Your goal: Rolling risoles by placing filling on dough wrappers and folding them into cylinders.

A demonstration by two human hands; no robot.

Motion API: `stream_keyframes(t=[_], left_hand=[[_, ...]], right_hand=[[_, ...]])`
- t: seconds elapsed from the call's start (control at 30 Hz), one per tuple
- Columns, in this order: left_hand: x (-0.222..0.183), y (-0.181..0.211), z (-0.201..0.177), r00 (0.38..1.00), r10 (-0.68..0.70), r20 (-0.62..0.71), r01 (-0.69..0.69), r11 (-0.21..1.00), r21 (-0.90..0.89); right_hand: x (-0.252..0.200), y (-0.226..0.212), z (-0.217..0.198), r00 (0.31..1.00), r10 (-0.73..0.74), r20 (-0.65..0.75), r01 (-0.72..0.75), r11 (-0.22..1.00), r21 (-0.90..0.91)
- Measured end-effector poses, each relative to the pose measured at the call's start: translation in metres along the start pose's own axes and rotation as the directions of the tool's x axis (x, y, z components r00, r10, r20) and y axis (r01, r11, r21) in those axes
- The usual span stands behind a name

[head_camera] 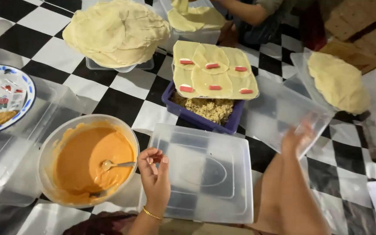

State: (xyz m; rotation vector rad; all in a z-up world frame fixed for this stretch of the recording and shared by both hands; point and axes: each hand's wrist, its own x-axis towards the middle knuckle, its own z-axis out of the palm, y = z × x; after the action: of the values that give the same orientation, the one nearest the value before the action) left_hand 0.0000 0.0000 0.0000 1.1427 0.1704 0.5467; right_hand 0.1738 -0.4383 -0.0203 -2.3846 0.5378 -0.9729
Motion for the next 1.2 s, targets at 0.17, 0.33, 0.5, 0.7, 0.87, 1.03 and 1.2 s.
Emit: stream_keyframes(t=[0.17, 0.33, 0.5, 0.7, 0.87, 1.03, 1.2], left_hand=[[0.012, -0.001, -0.003, 0.998, -0.060, -0.006, 0.060, 0.997, 0.040], [0.013, -0.013, -0.014, 0.994, -0.105, -0.030, 0.104, 0.994, -0.009], [0.013, -0.007, -0.016, 0.990, -0.143, 0.001, 0.143, 0.990, 0.019], [0.021, -0.015, -0.021, 0.985, -0.170, 0.012, 0.169, 0.985, 0.040], [0.028, -0.016, -0.024, 0.977, -0.212, 0.028, 0.213, 0.974, -0.075], [0.030, 0.005, -0.016, 0.914, -0.404, 0.045, 0.406, 0.909, -0.095], [0.025, 0.033, -0.021, 0.805, -0.548, 0.228, 0.584, 0.799, -0.142]], right_hand=[[0.000, -0.058, 0.145, 0.560, 0.127, 0.819, -0.829, 0.085, 0.553], [0.006, -0.095, 0.214, 0.358, 0.227, 0.906, -0.900, -0.174, 0.400], [-0.002, -0.145, 0.195, 0.520, 0.441, 0.732, -0.728, -0.219, 0.650], [-0.012, -0.149, 0.166, 0.642, 0.352, 0.681, -0.606, -0.311, 0.732], [-0.047, -0.154, 0.083, 0.737, 0.180, 0.651, -0.596, -0.280, 0.752], [-0.095, -0.070, 0.015, 0.771, -0.017, 0.637, -0.636, -0.092, 0.767], [-0.188, -0.073, -0.099, 0.608, 0.194, 0.770, -0.754, -0.160, 0.637]])
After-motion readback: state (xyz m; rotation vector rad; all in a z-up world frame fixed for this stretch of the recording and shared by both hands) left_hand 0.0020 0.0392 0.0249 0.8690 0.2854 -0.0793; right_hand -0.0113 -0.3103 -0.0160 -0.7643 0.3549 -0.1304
